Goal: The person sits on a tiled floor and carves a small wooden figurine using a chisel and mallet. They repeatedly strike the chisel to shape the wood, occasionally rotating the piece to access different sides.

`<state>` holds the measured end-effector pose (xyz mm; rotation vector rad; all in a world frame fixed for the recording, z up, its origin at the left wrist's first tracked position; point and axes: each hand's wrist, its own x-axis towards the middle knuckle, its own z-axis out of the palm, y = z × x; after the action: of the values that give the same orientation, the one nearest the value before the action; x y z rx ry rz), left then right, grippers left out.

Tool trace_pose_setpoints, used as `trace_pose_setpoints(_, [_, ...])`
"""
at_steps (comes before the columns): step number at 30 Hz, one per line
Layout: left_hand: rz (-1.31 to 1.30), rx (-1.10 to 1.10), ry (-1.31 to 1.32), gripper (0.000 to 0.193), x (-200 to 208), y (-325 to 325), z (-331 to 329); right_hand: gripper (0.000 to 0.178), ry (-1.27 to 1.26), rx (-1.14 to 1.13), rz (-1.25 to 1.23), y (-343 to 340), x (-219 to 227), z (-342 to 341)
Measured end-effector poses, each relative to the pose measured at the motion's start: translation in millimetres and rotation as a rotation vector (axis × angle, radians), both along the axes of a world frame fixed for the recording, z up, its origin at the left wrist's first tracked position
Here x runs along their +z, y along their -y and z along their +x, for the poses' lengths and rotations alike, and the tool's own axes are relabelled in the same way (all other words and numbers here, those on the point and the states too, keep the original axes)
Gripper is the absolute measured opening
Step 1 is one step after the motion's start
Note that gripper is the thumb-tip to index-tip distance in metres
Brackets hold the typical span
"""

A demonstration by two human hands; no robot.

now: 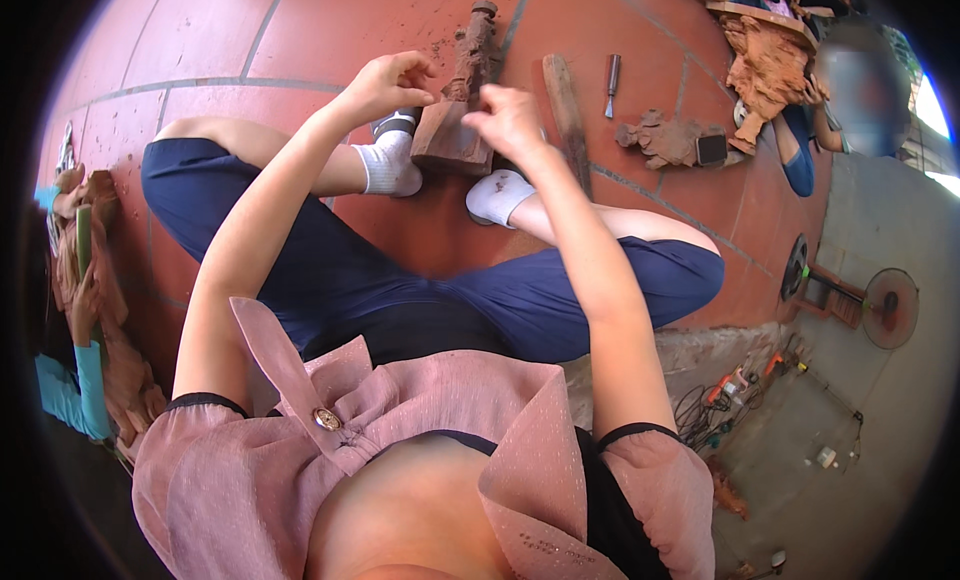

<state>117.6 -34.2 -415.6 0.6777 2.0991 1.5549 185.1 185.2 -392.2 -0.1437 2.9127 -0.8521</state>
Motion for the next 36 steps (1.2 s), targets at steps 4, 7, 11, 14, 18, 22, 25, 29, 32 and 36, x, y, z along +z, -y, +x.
trace_pose_setpoints(4, [-0.340,-0.069,-0.223,0.046,-27,-10,19,0.017,0.067,-0.306,-0.432,-58,27,-10])
trace_pose_setpoints(7, [-0.406,-0.141,-0.242,0.061,-37,-34,53,0.007,0.105,-0.359,-0.628,-71,69,2])
trace_pose_setpoints(11, [-0.534,-0.138,-0.323,0.076,-18,-40,78,0.008,0.082,-0.365,-0.738,-73,97,15])
trace_pose_setpoints(14, [-0.620,-0.185,-0.270,0.085,-3,-41,74,0.010,0.049,-0.325,-0.801,-69,115,20])
trace_pose_setpoints(18, [-0.719,-0.205,-0.241,0.097,-2,-45,70,0.013,-0.001,-0.286,-0.841,-59,135,24])
trace_pose_setpoints(22, [-0.785,-0.228,-0.232,0.094,5,-40,76,0.013,-0.156,-0.232,-0.769,-69,167,26])
trace_pose_setpoints(25, [-0.777,-0.284,-0.272,0.091,5,-33,80,0.014,-0.238,-0.206,-0.797,-92,198,28])
trace_pose_setpoints(29, [-0.787,-0.293,-0.336,0.085,8,-28,94,0.015,-0.291,-0.163,-0.864,-124,225,36])
trace_pose_setpoints(32, [-0.771,-0.311,-0.360,0.083,11,-23,104,0.012,-0.299,-0.133,-0.951,-135,243,43])
trace_pose_setpoints(36, [-0.715,-0.311,-0.297,0.075,20,-18,116,0.009,-0.301,-0.116,-0.991,-144,249,51])
